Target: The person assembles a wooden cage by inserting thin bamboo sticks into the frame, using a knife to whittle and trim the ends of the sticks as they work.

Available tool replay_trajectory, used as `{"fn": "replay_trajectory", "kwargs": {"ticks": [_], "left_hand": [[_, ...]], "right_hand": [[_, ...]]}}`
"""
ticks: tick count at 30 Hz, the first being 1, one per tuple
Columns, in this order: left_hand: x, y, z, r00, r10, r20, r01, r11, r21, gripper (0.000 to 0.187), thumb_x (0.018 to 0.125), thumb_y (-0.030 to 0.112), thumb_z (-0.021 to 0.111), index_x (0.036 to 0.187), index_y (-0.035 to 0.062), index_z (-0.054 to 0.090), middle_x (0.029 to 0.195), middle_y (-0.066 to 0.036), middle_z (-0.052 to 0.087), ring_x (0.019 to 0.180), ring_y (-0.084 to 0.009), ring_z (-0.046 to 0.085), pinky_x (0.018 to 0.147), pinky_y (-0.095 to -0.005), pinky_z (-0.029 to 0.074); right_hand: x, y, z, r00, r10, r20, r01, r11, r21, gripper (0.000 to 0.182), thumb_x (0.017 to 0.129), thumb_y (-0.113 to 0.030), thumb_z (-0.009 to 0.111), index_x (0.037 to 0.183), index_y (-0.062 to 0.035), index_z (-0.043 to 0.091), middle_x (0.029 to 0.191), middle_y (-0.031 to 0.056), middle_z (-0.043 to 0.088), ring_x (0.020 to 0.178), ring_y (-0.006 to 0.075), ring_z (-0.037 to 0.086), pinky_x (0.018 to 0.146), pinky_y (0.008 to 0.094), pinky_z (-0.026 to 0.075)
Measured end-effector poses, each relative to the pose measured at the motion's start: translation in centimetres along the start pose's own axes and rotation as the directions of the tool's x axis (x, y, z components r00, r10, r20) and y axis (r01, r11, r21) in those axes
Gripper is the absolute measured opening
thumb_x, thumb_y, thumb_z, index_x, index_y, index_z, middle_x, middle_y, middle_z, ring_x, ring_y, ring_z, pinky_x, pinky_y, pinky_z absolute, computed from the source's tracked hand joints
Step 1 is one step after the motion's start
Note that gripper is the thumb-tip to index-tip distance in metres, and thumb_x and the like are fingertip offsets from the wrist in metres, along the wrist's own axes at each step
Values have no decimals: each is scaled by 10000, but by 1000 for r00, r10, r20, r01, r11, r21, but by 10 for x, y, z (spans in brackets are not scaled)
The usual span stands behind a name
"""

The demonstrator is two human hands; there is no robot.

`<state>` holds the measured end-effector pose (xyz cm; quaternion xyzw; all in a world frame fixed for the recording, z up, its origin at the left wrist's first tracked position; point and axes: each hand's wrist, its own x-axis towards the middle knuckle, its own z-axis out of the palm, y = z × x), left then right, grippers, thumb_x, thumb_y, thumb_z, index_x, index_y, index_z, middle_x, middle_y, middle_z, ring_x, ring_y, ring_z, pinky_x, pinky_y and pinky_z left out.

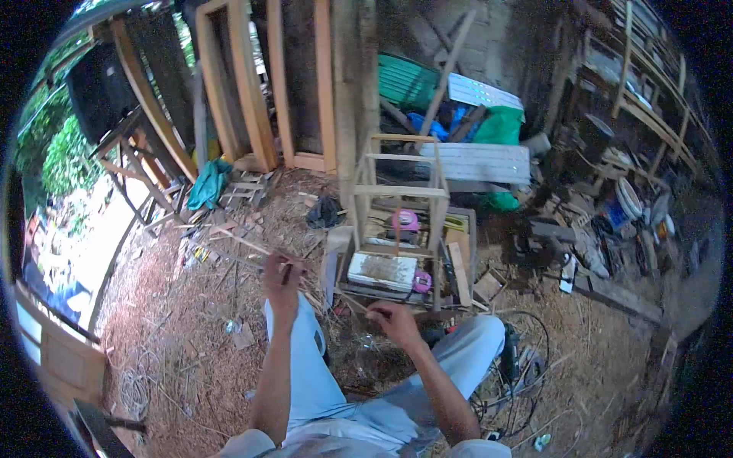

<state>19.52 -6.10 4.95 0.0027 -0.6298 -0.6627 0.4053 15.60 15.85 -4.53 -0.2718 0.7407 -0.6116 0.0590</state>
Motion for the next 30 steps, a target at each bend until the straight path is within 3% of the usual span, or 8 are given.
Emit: {"fn": "replay_trajectory", "kwargs": {"ticks": [2,5,10,12,16,19,22,30], "left_hand": [[4,-4,-3,987,-32,-158,49,993,109,176,868,14,555,1022,22,472,942,-72,538,771,-136,577,700,-268,496],[4,-9,-7,994,-95,-44,98,993,58,207,883,45,548,1069,17,462,931,-75,550,766,-134,579,683,-267,495],[-25,-15,44,984,-176,27,174,983,66,262,899,78,540,1142,10,465,872,-71,577,731,-133,594,642,-261,512],[-42,-27,61,946,-277,170,268,961,73,264,903,85,536,1148,7,476,840,-74,581,659,-133,595,634,-257,511],[-41,-2,78,933,-310,183,293,949,116,243,901,91,543,1121,-10,525,784,-57,573,596,-111,564,518,-215,465],[-36,14,72,908,-368,201,365,929,54,223,900,84,540,1099,-19,544,756,-44,549,563,-97,529,470,-220,434],[-37,47,79,896,-386,221,412,907,-84,204,904,77,524,1075,-28,560,734,-35,531,521,-86,495,438,-216,393],[-35,70,33,773,-541,331,604,787,-125,239,932,130,481,1094,-30,552,731,-32,525,477,-73,472,390,-188,339]], "right_hand": [[-12,22,-13,1000,-18,23,20,996,-89,137,854,-117,627,880,16,651,706,25,630,615,69,557,572,229,456],[-19,29,-29,975,125,186,-115,991,-65,131,858,-119,618,895,0,658,688,37,636,631,73,582,584,242,477],[-34,30,-29,985,139,101,-136,990,-33,161,879,-147,584,897,-9,667,697,64,648,614,85,591,593,257,491],[-35,38,-31,988,79,135,-72,996,-57,151,837,-191,612,850,-50,664,664,111,641,621,232,637,588,351,487],[-3,48,-87,867,3,-498,-262,853,-451,177,776,-149,584,939,-87,611,794,175,610,729,372,590,628,463,458],[31,67,-119,830,-190,-524,-266,690,-673,240,801,-38,444,1024,-27,534,930,226,538,853,413,535,700,497,443],[39,97,-113,856,-168,-488,-320,569,-757,241,810,-57,452,1034,-8,527,986,223,513,880,421,522,704,499,448],[59,111,-103,851,-21,-525,-408,602,-686,315,754,-66,533,1046,42,481,970,282,482,917,446,483,796,490,420]]}}
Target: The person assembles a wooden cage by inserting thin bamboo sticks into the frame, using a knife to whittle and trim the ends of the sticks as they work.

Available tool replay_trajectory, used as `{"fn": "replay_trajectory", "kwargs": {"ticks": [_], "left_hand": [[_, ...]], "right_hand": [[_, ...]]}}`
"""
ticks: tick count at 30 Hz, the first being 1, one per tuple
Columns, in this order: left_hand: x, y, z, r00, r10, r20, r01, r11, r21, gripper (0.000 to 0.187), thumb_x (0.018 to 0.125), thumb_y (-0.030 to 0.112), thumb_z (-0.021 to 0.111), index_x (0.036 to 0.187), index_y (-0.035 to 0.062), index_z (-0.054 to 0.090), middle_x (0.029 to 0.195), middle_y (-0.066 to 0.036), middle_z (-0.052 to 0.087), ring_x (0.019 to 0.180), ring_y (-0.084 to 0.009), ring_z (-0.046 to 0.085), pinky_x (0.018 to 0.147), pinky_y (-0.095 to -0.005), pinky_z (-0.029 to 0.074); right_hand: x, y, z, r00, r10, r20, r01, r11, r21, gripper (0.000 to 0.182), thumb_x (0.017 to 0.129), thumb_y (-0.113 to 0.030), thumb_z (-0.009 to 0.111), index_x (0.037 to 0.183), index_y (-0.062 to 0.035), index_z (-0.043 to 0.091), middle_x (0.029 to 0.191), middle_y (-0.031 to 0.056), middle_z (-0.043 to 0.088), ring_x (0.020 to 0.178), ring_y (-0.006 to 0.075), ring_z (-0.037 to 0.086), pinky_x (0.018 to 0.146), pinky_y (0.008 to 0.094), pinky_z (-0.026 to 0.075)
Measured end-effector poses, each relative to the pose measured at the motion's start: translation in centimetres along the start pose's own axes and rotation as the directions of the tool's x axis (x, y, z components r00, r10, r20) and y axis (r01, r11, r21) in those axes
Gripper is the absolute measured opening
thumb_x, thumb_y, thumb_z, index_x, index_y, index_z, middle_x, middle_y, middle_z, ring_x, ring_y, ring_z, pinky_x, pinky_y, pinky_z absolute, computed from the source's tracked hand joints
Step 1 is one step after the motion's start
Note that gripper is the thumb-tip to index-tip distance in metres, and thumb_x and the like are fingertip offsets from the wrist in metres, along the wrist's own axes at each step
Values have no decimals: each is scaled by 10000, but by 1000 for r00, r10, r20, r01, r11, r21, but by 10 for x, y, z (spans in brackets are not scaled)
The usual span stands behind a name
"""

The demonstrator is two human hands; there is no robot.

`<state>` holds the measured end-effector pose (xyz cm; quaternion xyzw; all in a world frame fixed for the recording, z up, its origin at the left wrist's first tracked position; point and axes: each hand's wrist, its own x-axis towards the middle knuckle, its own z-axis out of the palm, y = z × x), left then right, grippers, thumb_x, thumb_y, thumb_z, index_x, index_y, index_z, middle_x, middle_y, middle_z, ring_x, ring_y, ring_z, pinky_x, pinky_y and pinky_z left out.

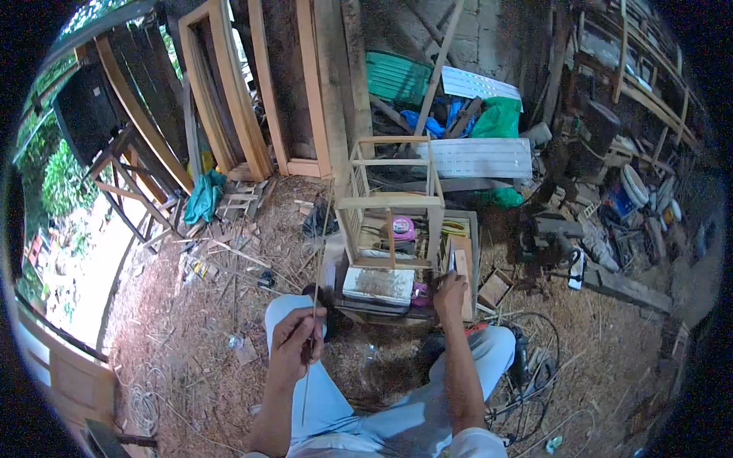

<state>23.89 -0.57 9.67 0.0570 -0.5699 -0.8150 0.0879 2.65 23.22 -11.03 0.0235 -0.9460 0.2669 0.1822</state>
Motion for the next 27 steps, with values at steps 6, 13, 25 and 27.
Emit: {"fn": "replay_trajectory", "kwargs": {"ticks": [6,13,25,27], "left_hand": [[11,-5,-29,989,-76,127,104,967,-232,267,940,157,475,1141,-12,526,743,-36,505,428,-69,374,390,-192,301],[39,-53,-33,936,-197,291,269,934,-234,374,925,137,508,1288,73,445,811,-19,472,494,-51,389,416,-182,317],[65,-134,11,725,-512,460,583,813,-13,476,907,52,499,1362,154,405,747,47,435,512,-25,311,429,-169,259],[58,-129,15,717,-513,472,598,801,-36,485,920,85,492,1382,164,371,773,54,422,523,-19,289,437,-160,244]], "right_hand": [[-3,12,-7,987,155,-48,-159,983,-88,312,790,-178,570,979,52,477,945,302,492,891,453,488,767,504,402],[-13,-23,-57,955,214,-204,-126,919,374,219,785,-157,664,896,17,592,747,132,605,631,254,584,581,346,457],[-69,-60,-40,937,-329,121,299,930,211,221,563,-197,711,753,-86,688,689,99,641,622,275,627,549,369,488],[-67,-58,-34,929,-358,94,342,928,148,196,587,-251,701,704,-98,666,634,84,623,558,272,611,501,381,473]]}}
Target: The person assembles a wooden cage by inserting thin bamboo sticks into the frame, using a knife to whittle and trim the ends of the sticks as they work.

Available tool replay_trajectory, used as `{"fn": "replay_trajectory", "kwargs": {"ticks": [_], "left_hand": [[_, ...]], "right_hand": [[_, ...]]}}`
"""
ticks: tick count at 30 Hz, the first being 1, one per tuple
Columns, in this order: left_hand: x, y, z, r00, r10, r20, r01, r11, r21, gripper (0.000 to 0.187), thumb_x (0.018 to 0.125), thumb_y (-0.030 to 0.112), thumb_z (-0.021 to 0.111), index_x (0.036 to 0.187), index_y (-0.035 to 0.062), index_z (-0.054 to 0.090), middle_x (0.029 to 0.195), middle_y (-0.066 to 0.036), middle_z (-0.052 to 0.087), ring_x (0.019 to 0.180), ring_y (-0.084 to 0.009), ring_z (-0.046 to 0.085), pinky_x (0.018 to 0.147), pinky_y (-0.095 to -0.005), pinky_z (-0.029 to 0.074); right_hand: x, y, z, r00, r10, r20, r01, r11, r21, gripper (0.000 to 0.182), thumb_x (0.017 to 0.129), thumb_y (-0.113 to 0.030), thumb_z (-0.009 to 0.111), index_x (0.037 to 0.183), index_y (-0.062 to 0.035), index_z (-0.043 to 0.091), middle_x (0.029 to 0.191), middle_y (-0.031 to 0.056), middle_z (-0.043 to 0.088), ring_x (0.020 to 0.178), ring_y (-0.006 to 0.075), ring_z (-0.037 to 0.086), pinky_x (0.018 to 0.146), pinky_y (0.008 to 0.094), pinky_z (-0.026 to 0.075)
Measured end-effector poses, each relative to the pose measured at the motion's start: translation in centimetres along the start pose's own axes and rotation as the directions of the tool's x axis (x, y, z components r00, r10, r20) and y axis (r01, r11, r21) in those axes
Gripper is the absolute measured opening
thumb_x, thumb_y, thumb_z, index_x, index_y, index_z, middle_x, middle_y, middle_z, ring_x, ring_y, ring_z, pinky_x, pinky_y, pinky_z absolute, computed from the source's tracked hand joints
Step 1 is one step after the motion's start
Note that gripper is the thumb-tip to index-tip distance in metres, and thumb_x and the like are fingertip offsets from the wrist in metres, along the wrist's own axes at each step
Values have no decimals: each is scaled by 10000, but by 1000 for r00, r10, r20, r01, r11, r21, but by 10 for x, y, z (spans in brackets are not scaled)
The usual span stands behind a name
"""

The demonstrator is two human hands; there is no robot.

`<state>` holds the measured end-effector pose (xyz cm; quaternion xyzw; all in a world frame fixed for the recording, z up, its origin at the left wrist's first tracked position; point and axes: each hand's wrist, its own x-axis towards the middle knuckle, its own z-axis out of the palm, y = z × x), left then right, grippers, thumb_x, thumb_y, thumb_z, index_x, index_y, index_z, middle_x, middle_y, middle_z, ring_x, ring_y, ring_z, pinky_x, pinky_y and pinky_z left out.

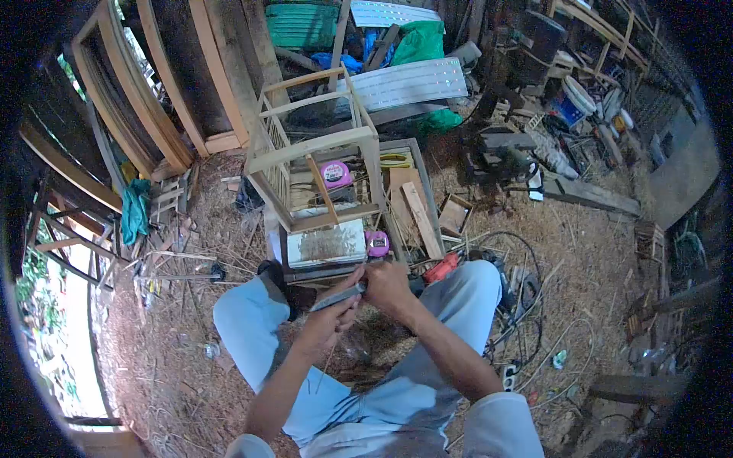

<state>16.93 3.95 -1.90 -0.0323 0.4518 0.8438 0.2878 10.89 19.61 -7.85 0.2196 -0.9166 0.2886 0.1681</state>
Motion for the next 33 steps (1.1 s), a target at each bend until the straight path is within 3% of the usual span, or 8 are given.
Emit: {"fn": "replay_trajectory", "kwargs": {"ticks": [10,12,17,21,23,27,31,33], "left_hand": [[1,-17,23,982,-48,-185,35,997,-75,477,943,136,476,1398,156,334,782,57,377,535,-9,270,432,-152,223],[-15,-17,32,986,-62,-152,60,998,-15,464,943,125,473,1390,146,350,775,57,373,527,-10,268,428,-153,227],[-47,-24,34,987,-128,-96,137,986,95,445,935,85,470,1370,130,387,743,58,361,520,-12,280,422,-157,240],[-48,-16,24,986,-65,-155,81,992,100,446,932,97,478,1368,128,388,731,64,359,524,-9,287,424,-161,244],[-43,-8,18,979,31,-203,6,985,175,435,932,113,481,1359,117,395,727,69,366,514,-10,284,423,-167,249],[-30,-8,6,929,62,-364,93,915,393,433,907,109,529,1329,102,433,728,41,465,535,-17,356,447,-165,284],[-32,-20,8,942,64,-331,94,893,441,345,909,163,538,1241,73,536,849,7,574,655,-42,485,530,-199,396],[-32,-21,16,913,340,-224,-125,757,641,339,910,163,534,1231,51,543,1087,-69,616,840,-114,551,749,-258,456]], "right_hand": [[-5,5,-25,966,250,-72,-254,966,-47,123,654,-221,682,665,-105,642,626,113,619,570,288,619,519,401,478],[14,33,-47,848,522,-98,-531,835,-143,157,697,-208,662,663,-55,651,626,165,612,587,330,615,566,427,490],[31,73,-56,676,696,-241,-698,710,91,188,681,-186,629,724,-7,666,666,220,612,625,356,617,582,433,488],[36,49,-41,706,694,-139,-645,712,279,136,662,-123,620,711,-3,661,651,213,612,616,347,616,581,414,486],[26,26,-27,858,466,-215,-323,817,478,113,699,-56,565,624,26,586,521,131,541,474,222,534,515,326,440],[-1,-17,-7,986,14,-165,28,967,253,40,644,-42,607,605,-48,602,605,124,599,535,283,601,530,356,477],[-3,-29,-2,995,84,-50,-79,991,104,23,622,-87,639,623,-86,616,608,119,604,580,304,615,558,389,495],[10,-17,-8,973,230,10,-229,973,-37,26,636,-121,642,636,-98,630,589,120,597,563,303,608,566,404,496]]}}
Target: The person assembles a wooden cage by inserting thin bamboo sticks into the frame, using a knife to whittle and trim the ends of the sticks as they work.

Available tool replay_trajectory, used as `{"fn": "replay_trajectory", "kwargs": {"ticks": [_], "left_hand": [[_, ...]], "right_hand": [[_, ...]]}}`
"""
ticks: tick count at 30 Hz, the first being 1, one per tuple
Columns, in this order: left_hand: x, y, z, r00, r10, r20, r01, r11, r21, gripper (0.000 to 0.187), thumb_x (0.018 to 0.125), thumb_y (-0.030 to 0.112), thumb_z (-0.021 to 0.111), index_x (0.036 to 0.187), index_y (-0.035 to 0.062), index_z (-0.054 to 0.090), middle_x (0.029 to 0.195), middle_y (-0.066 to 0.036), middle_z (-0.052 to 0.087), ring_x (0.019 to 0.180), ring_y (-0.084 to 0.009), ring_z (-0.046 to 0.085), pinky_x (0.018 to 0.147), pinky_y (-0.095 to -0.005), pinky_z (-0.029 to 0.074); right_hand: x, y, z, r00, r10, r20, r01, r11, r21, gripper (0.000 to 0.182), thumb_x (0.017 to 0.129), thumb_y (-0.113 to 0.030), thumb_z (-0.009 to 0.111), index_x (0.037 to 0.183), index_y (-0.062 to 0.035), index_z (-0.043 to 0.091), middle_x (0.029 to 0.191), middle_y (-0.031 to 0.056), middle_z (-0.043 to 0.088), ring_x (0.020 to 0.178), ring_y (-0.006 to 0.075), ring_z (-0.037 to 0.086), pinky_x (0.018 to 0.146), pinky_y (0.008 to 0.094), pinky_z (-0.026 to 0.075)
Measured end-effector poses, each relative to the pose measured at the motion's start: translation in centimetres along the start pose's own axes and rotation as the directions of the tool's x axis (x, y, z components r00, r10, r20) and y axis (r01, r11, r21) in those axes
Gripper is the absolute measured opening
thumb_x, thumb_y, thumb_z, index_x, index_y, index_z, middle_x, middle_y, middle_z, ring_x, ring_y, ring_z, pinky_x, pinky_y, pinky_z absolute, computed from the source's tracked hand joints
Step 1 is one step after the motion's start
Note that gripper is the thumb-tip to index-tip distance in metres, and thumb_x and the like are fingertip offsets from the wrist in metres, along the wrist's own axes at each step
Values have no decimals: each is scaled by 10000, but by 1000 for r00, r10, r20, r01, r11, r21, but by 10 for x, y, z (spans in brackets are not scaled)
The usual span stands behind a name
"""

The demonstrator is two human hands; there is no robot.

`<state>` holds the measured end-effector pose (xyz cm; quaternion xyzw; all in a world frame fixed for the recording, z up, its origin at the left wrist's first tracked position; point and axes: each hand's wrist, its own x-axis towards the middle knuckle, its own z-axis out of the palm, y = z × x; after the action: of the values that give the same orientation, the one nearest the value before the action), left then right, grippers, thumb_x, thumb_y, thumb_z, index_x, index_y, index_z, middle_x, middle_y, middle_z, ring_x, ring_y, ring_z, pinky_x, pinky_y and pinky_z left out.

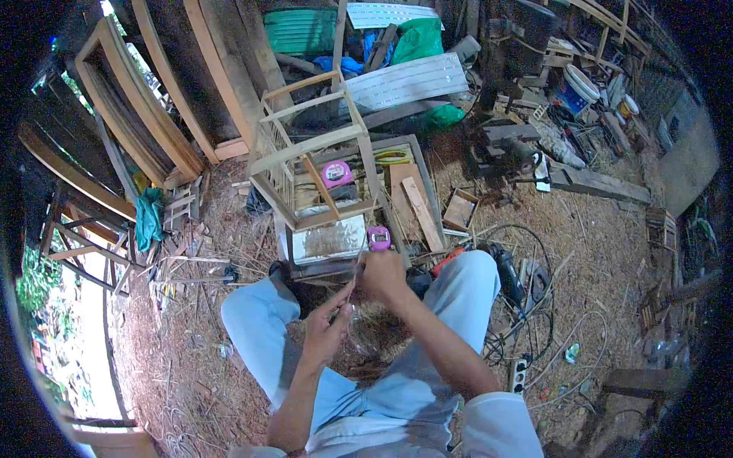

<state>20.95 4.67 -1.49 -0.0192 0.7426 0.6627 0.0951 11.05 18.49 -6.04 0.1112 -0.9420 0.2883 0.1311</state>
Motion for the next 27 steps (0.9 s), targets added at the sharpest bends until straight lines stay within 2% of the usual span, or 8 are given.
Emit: {"fn": "replay_trajectory", "kwargs": {"ticks": [4,6,8,10,11,15,20,27], "left_hand": [[2,14,5,986,166,3,-165,980,109,370,914,164,525,1265,48,507,1242,-102,556,973,-158,538,903,-292,403],[5,23,-3,996,77,-53,-67,983,171,364,920,163,517,1266,50,507,1228,-83,564,967,-147,534,887,-284,406],[6,21,-11,963,242,-116,-217,956,196,349,925,150,511,1260,54,514,1081,-58,611,825,-110,541,745,-250,441],[-2,36,-19,978,-184,-97,158,960,-230,346,924,140,516,1261,64,513,892,-5,576,635,-50,472,549,-209,388],[-1,32,-17,979,-145,-143,113,972,-207,325,920,117,515,1241,66,522,776,31,497,526,-14,369,449,-194,283],[-8,11,-25,985,-71,-158,43,984,-173,290,915,103,515,1199,51,537,753,32,501,517,-26,370,450,-198,293],[-18,0,-47,957,-244,-157,203,950,-238,308,908,158,541,1195,51,518,776,28,499,525,-8,365,447,-162,300],[-23,23,-70,974,-172,-145,94,896,-434,297,926,125,500,1213,52,510,737,43,435,521,-2,342,431,-154,269]], "right_hand": [[10,11,-22,1000,13,-5,-12,996,90,107,682,-195,647,727,-103,678,633,175,613,599,338,619,581,434,496],[4,4,-28,991,135,-5,-134,985,104,102,678,-167,641,739,-100,688,661,182,621,620,351,618,601,438,500],[-2,-19,-45,962,273,-11,-261,927,269,131,676,-145,633,776,-85,692,679,200,620,652,366,618,615,440,498],[-9,-43,-58,949,316,8,-293,869,398,146,699,-138,613,796,-58,687,689,220,614,674,380,614,623,446,493],[-13,-48,-46,947,282,-154,-195,886,422,151,724,-140,601,784,-20,669,678,232,599,662,396,602,595,441,478],[-15,-85,-38,943,304,-137,-187,821,540,138,743,-133,592,749,-3,637,650,242,572,640,413,584,539,416,446],[-18,-84,-5,949,296,-111,-195,823,533,134,736,-146,616,809,-38,646,663,219,587,642,386,600,552,420,457],[-30,-86,6,996,51,-70,-20,921,389,108,697,-130,629,769,-50,626,659,198,598,656,382,602,582,449,468]]}}
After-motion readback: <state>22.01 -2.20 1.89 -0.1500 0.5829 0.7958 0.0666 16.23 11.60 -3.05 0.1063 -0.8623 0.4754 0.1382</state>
